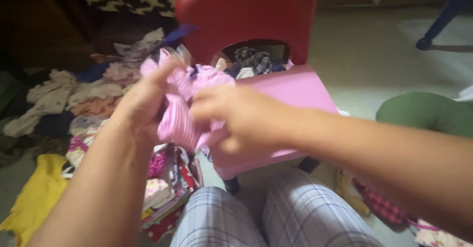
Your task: The person folds multiple small garments one by one on a pink plastic stool. They pick up each item, smooth it, fold it into a compact rectangle, and place it on a growing stack beside the stool.
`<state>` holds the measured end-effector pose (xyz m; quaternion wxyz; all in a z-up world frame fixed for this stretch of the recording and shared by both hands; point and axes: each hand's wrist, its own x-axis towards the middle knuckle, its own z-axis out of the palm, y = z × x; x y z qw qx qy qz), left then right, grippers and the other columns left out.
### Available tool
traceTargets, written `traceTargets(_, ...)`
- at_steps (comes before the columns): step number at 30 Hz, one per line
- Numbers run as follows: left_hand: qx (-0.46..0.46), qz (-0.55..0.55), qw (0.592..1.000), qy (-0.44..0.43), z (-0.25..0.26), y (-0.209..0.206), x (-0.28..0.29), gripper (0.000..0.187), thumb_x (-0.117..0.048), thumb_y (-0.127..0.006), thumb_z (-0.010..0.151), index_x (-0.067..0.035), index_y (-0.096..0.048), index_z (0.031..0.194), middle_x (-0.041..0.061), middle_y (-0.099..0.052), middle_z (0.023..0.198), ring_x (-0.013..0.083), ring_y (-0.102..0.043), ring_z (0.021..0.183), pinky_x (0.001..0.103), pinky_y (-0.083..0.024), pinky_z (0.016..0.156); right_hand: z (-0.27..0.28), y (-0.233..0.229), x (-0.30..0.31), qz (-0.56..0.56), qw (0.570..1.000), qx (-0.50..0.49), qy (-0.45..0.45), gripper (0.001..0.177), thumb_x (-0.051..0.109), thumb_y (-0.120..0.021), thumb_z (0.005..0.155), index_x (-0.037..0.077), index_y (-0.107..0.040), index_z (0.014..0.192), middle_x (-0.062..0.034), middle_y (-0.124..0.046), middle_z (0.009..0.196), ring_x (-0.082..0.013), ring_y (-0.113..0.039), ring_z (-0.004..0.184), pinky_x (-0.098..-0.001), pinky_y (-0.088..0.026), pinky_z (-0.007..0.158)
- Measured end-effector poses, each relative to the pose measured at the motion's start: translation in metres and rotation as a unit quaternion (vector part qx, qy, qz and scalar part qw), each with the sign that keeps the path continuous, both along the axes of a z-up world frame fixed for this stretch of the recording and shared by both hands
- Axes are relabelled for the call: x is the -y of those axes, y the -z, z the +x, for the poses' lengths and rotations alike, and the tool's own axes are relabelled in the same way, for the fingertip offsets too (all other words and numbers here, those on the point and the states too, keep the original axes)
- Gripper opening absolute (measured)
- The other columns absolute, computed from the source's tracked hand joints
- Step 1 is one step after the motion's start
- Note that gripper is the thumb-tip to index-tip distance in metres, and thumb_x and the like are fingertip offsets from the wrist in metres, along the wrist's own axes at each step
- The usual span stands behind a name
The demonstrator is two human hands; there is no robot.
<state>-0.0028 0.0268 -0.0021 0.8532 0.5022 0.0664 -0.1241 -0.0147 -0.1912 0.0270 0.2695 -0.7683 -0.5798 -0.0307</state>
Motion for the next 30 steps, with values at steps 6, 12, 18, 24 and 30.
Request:
traceTargets(6, 0.004, 0.17, 0.968, -0.182, -0.043, 0.034, -0.093, 0.036, -0.014, -0.069, 0.086, -0.002, -0.065, 0.119, 0.011, -0.07, 0.099, 0.0215, -0.07, 0.08, 0.035, -0.06, 0.071, 0.012, 0.038, -0.024, 0.121, 0.99, -0.018, -0.064, 0.026, 0.02, -0.078, 0.086, 0.006, -0.068, 0.106, -0.0186, -0.061, 0.134, -0.034, -0.059, 0.127, -0.0436, -0.048, 0.107)
traceTargets(12, -0.084, 0.137, 0.957, -0.243, -0.12, 0.074, -0.181, 0.038, -0.028, -0.063, 0.096, -0.002, -0.062, 0.124, 0.012, -0.071, 0.102, 0.0253, -0.071, 0.087, 0.046, -0.058, 0.079, 0.077, 0.094, 0.013, 0.081, 0.962, -0.025, 0.258, 0.029, 0.024, -0.072, 0.085, 0.007, -0.069, 0.109, -0.013, -0.066, 0.118, -0.0308, -0.065, 0.107, -0.0433, -0.051, 0.099)
traceTargets(18, -0.148, 0.141, 0.943, -0.264, -0.126, 0.113, -0.187, 0.032, -0.01, -0.052, 0.097, -0.003, -0.06, 0.127, 0.013, -0.072, 0.111, 0.0257, -0.072, 0.094, 0.044, -0.06, 0.087, 0.088, 0.15, 0.048, 0.005, 0.912, 0.049, 0.407, 0.04, 0.031, -0.071, 0.084, 0.007, -0.066, 0.115, -0.0159, -0.061, 0.124, -0.0376, -0.053, 0.12, -0.0524, -0.04, 0.101)
traceTargets(24, -0.17, 0.189, 0.924, -0.287, -0.114, 0.095, -0.169, 0.031, -0.011, -0.058, 0.095, -0.006, -0.062, 0.126, 0.012, -0.073, 0.113, 0.0246, -0.073, 0.094, 0.042, -0.06, 0.084, 0.089, 0.157, 0.049, -0.009, 0.906, 0.04, 0.421, 0.038, 0.032, -0.068, 0.085, 0.009, -0.066, 0.115, -0.0127, -0.063, 0.124, -0.0348, -0.054, 0.123, -0.0503, -0.039, 0.104)
traceTargets(30, -0.235, 0.235, 0.891, -0.31, -0.109, 0.104, -0.157, 0.029, -0.021, -0.073, 0.093, -0.001, -0.07, 0.113, 0.009, -0.074, 0.095, 0.0237, -0.07, 0.082, 0.042, -0.058, 0.07, 0.078, 0.152, 0.019, -0.044, 0.884, -0.006, 0.465, 0.037, 0.029, -0.066, 0.083, 0.011, -0.067, 0.115, -0.0139, -0.06, 0.126, -0.0353, -0.051, 0.125, -0.0509, -0.037, 0.106)
